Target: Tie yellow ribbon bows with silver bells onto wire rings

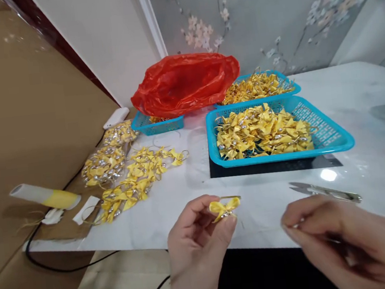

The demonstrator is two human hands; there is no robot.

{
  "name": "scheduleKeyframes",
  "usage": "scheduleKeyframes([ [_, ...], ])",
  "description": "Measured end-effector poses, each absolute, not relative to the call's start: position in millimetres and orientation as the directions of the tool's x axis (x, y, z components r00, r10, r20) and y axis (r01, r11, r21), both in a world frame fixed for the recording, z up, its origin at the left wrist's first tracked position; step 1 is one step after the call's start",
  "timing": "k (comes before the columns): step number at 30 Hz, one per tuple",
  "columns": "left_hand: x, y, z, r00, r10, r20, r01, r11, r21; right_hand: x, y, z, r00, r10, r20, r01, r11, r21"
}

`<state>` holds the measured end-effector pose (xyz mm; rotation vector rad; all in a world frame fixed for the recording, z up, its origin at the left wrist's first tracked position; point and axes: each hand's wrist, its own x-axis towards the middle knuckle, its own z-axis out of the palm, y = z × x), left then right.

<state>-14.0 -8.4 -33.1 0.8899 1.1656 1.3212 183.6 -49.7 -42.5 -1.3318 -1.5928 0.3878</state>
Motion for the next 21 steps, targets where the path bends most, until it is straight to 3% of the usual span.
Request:
scheduleKeyframes([
  [3, -15, -11, -33, -0.101, 0.988, -0.113, -0.187, 0.093, 0.978, 165, -38, -32, -0.157, 0.879, 0.451, 0.491, 0.466, -0.736],
  [5, -15, -11, -33, -0.073, 0.99, -0.12, -0.172, 0.106, 0.979, 161, -31, -29, -0.226, 0.877, 0.425, 0.477, 0.48, -0.737],
  [8, -15, -11, -33, -0.012, 0.989, -0.147, -0.217, 0.141, 0.966, 160, -24, -26, -0.205, 0.889, 0.409, 0.498, 0.454, -0.738],
  [14, -15, -13, -34, 0.098, 0.964, -0.247, -0.379, 0.266, 0.887, 154, -22, -29, -0.184, 0.83, 0.526, 0.469, 0.544, -0.696],
  [21, -15, -12, -37, 0.008, 0.962, -0.273, -0.334, 0.26, 0.906, 156, -34, -38, -0.187, 0.796, 0.575, 0.638, 0.544, -0.545],
])
